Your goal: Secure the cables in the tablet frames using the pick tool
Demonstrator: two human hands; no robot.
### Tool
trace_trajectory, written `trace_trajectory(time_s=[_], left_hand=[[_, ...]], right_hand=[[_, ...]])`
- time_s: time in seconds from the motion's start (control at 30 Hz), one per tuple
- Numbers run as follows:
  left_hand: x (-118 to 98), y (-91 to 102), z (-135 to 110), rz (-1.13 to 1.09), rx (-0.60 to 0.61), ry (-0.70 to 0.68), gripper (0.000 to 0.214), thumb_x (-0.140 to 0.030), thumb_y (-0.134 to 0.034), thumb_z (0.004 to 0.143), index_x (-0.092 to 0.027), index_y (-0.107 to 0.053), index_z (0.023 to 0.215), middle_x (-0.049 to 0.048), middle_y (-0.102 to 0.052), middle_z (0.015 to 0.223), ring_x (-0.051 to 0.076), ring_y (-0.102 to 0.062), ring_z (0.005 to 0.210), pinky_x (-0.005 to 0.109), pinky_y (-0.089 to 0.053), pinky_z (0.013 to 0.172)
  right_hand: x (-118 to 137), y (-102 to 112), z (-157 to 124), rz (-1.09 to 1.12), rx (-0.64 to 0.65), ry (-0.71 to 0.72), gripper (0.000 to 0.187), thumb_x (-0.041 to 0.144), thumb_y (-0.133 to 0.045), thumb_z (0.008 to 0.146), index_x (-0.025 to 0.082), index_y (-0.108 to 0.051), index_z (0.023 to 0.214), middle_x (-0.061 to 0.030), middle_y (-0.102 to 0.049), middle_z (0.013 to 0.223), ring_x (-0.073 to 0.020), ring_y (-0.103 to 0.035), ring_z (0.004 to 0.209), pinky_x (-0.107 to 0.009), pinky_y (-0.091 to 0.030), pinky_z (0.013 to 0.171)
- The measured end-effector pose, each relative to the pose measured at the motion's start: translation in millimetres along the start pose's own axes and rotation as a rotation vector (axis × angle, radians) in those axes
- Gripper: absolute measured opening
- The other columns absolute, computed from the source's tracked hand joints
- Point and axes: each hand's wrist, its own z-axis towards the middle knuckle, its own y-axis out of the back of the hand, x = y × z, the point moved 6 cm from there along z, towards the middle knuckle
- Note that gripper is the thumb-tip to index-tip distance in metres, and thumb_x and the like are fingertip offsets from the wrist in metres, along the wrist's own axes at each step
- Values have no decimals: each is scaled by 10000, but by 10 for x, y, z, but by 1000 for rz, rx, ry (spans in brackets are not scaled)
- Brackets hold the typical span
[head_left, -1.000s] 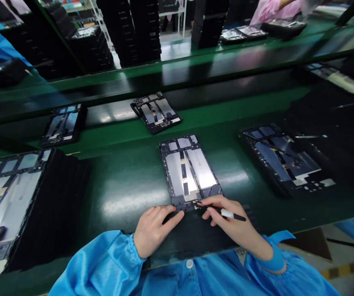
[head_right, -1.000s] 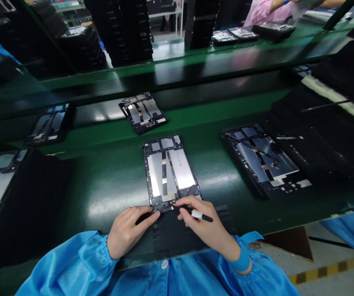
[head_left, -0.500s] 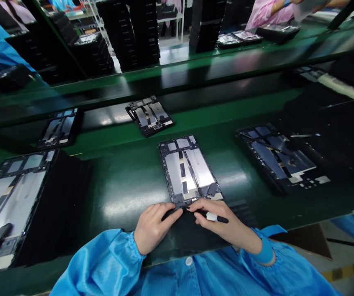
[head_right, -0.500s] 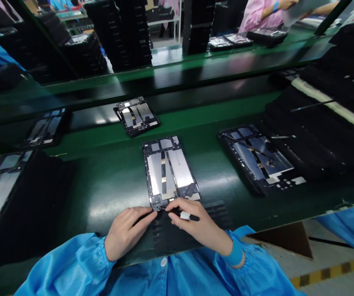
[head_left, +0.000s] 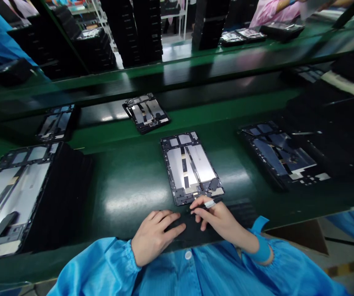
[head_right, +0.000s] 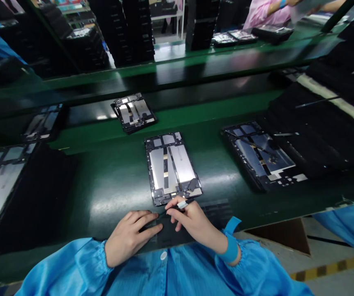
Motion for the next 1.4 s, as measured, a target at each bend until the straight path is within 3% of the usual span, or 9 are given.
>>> trace_trajectory(time_s=[0.2, 0.37, 0.6, 0.8, 0.93, 1.03, 1.2, 1.4], left_hand=[[-1, -5, -17, -19, -1, -16, 272, -178, -510, 964, -251, -630, 1196, 59, -618, 1235, 216, -538, 1075, 338, -440, 814], [-8, -1, -17, -13, -2, -30, 289, -174, -483, 974, -260, -623, 1212, 72, -605, 1241, 220, -530, 1091, 339, -439, 815], [-10, 8, -3, -9, -11, -36, 280, -184, -479, 981, -256, -626, 1208, 77, -611, 1199, 215, -529, 1076, 333, -429, 810], [-9, 8, 6, -34, -8, -22, 276, -188, -474, 986, -253, -628, 1206, 72, -616, 1199, 219, -532, 1074, 339, -426, 809], [-19, 15, -13, -39, -17, -8, 275, -180, -475, 983, -254, -631, 1197, 75, -610, 1232, 225, -535, 1085, 342, -436, 808], [22, 55, 14, -59, -51, -7, 270, -168, -483, 975, -228, -626, 1196, 85, -618, 1215, 213, -559, 1047, 333, -454, 798], [226, 163, 153, -18, -189, 39, 222, -148, -509, 968, -174, -618, 1160, 75, -664, 1108, 167, -600, 935, 294, -472, 761], [294, 117, 199, 33, -206, 22, 210, -148, -532, 963, -166, -616, 1155, 65, -684, 1101, 179, -603, 932, 301, -479, 771]], right_hand=[[258, 29, 105, -379, 31, 182, 141, 281, -594, 929, 189, -678, 863, -14, -701, 788, -176, -686, 756, -286, -538, 712], [349, -35, 155, -528, 65, 218, 78, 254, -652, 883, 197, -651, 830, 10, -687, 772, -155, -658, 667, -249, -487, 601], [377, -105, 180, -676, 93, 218, 136, 282, -640, 885, 194, -612, 785, 17, -644, 661, -165, -632, 593, -259, -445, 565], [281, -119, 144, -600, 71, 203, 152, 285, -628, 891, 195, -612, 769, -13, -660, 719, -180, -641, 664, -287, -470, 639], [256, 73, 116, -283, 7, 156, 206, 356, -600, 902, 199, -582, 769, -9, -640, 714, -164, -647, 629, -282, -520, 593], [375, 254, 228, -103, -25, 78, 264, 433, -625, 870, 197, -547, 779, -12, -664, 725, -153, -676, 595, -262, -549, 548], [530, 247, 589, -121, 99, -77, 344, 481, -701, 784, 196, -507, 793, 16, -660, 556, -174, -709, 551, -215, -535, 457], [433, 123, 764, -199, 176, -108, 358, 493, -704, 782, 186, -521, 794, 14, -669, 544, -161, -693, 495, -205, -531, 424]])
